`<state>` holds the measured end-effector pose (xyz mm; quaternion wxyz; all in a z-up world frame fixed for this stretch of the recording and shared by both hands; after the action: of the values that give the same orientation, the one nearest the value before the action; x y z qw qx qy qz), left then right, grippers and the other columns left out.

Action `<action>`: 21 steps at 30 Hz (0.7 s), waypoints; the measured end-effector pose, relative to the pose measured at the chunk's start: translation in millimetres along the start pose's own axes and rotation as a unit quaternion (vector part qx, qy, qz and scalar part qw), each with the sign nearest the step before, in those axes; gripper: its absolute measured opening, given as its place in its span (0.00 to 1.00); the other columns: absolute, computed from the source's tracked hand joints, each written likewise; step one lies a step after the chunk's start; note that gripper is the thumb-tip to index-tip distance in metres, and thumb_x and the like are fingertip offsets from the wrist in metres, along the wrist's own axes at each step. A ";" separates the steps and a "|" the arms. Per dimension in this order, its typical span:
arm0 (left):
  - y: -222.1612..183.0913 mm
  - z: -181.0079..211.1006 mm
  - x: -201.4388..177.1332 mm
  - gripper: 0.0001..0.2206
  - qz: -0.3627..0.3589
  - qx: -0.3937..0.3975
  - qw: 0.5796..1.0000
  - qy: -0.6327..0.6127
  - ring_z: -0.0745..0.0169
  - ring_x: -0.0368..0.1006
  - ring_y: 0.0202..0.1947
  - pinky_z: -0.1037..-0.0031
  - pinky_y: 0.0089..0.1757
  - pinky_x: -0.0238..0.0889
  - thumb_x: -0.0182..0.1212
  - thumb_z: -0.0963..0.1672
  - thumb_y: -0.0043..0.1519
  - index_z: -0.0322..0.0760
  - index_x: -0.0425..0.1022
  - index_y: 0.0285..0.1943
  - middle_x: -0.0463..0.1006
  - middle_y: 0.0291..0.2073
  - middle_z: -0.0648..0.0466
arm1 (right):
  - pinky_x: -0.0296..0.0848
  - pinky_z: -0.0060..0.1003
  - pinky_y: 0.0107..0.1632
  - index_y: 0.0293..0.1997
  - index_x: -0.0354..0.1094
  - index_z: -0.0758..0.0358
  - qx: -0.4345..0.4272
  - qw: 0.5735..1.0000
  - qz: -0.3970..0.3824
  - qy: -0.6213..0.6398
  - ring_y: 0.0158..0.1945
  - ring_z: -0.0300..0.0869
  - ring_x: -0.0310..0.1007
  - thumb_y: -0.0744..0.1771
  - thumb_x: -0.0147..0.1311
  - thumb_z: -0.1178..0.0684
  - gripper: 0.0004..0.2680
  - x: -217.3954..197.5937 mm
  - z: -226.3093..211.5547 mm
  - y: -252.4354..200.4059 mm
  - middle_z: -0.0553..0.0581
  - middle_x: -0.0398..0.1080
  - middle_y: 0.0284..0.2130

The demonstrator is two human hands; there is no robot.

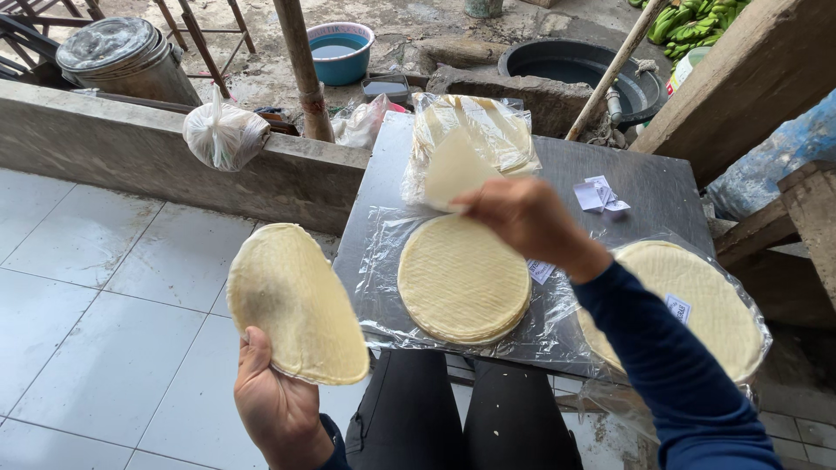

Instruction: The person peels thin circular wrappers from stacks on a metal table and folds them by hand.

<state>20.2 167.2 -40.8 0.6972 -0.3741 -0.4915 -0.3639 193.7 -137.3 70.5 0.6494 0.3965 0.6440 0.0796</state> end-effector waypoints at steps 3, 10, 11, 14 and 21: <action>1.9 -2.6 -3.5 0.17 -0.002 -0.011 1.000 -0.002 0.42 0.72 0.63 0.49 0.57 0.65 0.45 0.42 0.74 0.24 0.60 0.69 0.72 0.62 0.36 | 0.72 0.29 0.23 0.45 0.78 0.53 -0.015 0.997 -0.036 -0.072 0.22 0.36 0.73 0.69 0.56 0.48 0.06 51.6 -23.8 -25.7 0.50 0.76 0.26; 0.4 -5.1 -4.9 0.17 -0.007 -0.011 1.000 0.010 0.43 0.71 0.63 0.49 0.57 0.65 0.45 0.42 0.73 0.26 0.60 0.69 0.72 0.62 0.36 | 0.63 0.37 0.20 0.47 0.76 0.54 0.007 0.995 -0.061 -0.080 0.18 0.40 0.66 0.67 0.59 0.52 0.07 87.9 -47.3 -76.0 0.51 0.64 0.20; -0.3 -5.4 -4.5 0.17 -0.003 -0.010 1.000 0.009 0.43 0.71 0.63 0.50 0.57 0.65 0.45 0.42 0.74 0.25 0.60 0.69 0.72 0.62 0.36 | 0.63 0.37 0.20 0.47 0.77 0.54 0.008 0.995 -0.064 -0.079 0.17 0.40 0.66 0.66 0.59 0.52 0.07 88.4 -47.7 -77.6 0.51 0.64 0.19; -3.1 -6.7 -1.4 0.17 -0.004 -0.009 1.000 0.007 0.43 0.72 0.63 0.50 0.56 0.66 0.45 0.42 0.74 0.25 0.60 0.69 0.72 0.62 0.36 | 0.64 0.37 0.20 0.48 0.76 0.54 0.004 0.996 -0.061 -0.071 0.18 0.40 0.67 0.66 0.60 0.52 0.07 87.1 -50.5 -80.9 0.50 0.64 0.19; -13.1 -12.5 10.6 0.16 -0.010 0.004 1.000 0.026 0.44 0.74 0.61 0.53 0.55 0.68 0.45 0.42 0.73 0.25 0.60 0.68 0.73 0.60 0.36 | 0.65 0.36 0.21 0.48 0.76 0.53 -0.014 0.996 -0.060 -0.061 0.19 0.38 0.68 0.66 0.60 0.50 0.07 88.0 -57.7 -89.8 0.49 0.64 0.20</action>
<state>16.5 148.8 -31.5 0.7072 -0.3566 -0.4789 -0.3787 119.1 -119.9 -44.7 0.6966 0.3522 0.6246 0.0248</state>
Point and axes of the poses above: each hand's wrist, its own y-axis towards the middle knuckle, its own x-axis out of the palm, z = x × y, the point moved 3 cm from there along y, towards the middle knuckle
